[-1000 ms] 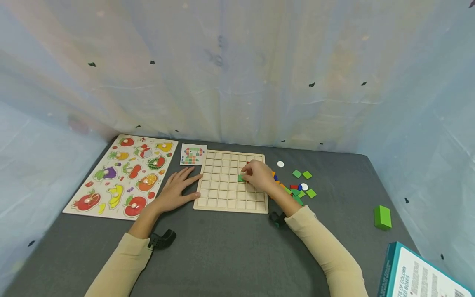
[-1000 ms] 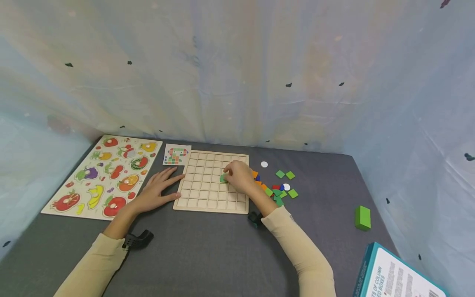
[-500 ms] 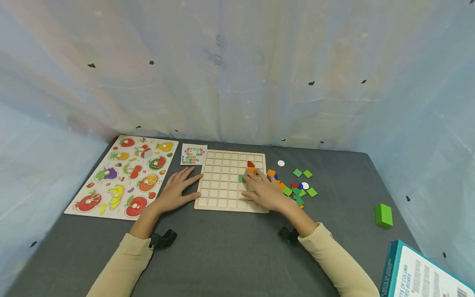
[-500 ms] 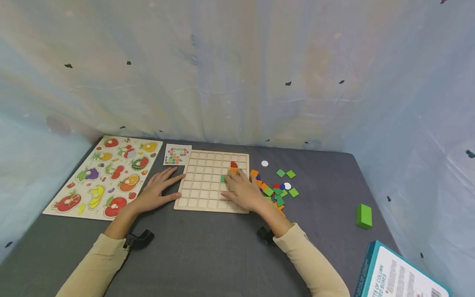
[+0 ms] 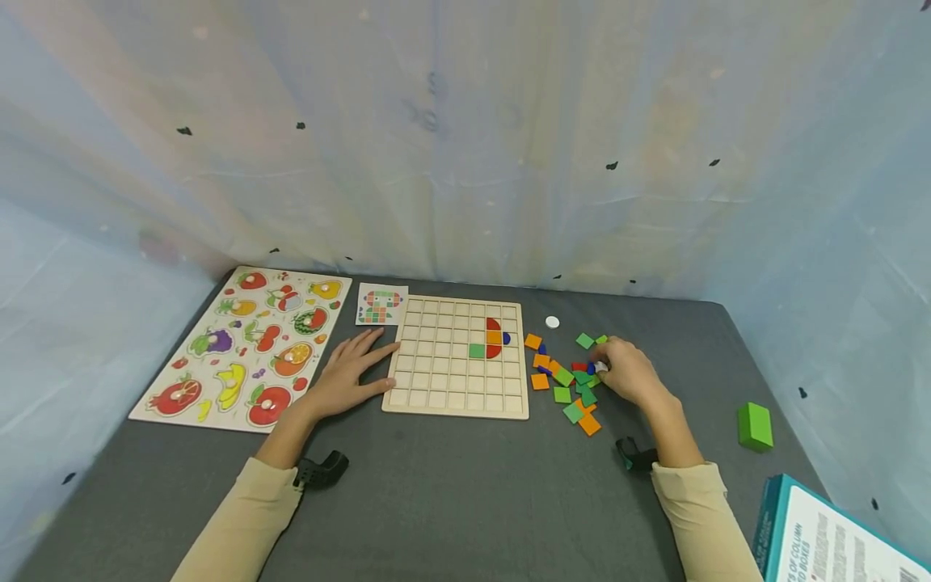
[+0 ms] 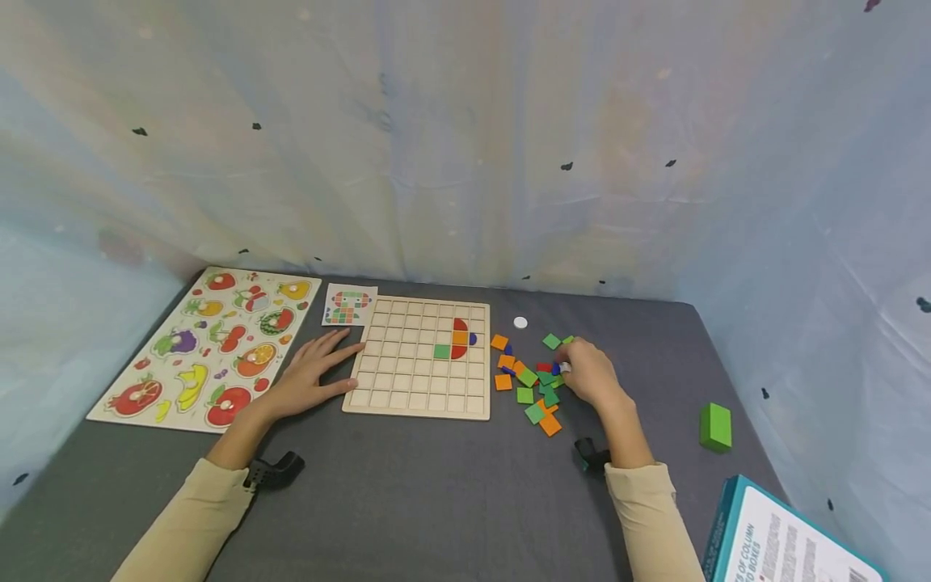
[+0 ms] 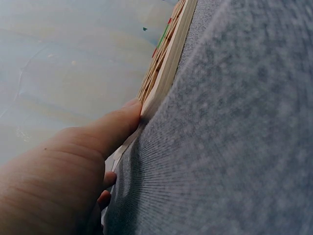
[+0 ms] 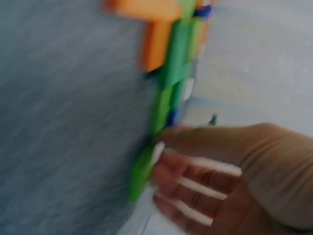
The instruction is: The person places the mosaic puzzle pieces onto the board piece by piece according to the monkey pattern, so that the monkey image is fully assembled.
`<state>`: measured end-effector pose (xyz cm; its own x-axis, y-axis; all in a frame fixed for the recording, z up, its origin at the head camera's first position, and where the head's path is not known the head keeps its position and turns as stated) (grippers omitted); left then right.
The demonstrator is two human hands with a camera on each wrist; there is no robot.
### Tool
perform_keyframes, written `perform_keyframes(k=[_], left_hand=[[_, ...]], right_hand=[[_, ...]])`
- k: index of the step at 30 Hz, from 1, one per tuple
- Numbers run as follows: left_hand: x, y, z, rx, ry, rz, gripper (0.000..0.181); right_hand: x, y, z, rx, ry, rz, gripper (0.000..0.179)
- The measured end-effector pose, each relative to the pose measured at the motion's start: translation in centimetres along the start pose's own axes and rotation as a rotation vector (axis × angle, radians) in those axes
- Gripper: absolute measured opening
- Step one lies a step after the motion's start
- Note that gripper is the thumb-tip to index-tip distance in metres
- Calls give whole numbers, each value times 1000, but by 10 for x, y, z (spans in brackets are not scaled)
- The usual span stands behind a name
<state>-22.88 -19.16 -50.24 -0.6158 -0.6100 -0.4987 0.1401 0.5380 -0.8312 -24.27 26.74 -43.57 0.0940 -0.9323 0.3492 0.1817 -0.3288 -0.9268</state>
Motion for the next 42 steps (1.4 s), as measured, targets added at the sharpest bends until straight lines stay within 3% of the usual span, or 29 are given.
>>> perform_keyframes(k=[8,16,22,26,29,33,39,42], left_hand=[[0,-1,1,-9,-3,8,69],[-1,-1,1,-12,7,0,69],[-2,-2,-1,9,-3,2,70],[-2,-2,0,8,-7,3,70],[-2,-2,1,5,-4,-1,70],[-1,-1,0,1,6,3,70],[0,-1,1,-8,5,-5,69],[-2,0,0,-1,2,-4,68]], right_hand=[[-8,3,-12,-29,-61,-27,13],[-24,4,-20,-12,-17,-300,22],[-27,6,-23,-50,-26,-277,15],[-23,7,-25,-54,-32,-330,19],[-7,6,-30,-45,-61,-407,24],[31,7,-40,-23,-114,-507,27],[98,22,-63,0,-67,-560,18],[122,36,-75,39,-44,-575,15]])
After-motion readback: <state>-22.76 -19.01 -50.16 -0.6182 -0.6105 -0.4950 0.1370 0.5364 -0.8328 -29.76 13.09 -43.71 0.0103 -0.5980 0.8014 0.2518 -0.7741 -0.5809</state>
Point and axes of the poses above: each hand's wrist, its own z-axis away from the middle knuckle, its own y-axis out of the palm, x = y × z, the point moved 3 cm from there along -z, towards the middle knuckle, and after that the axes turned 10 degrees about y, right-handed, at the moved point
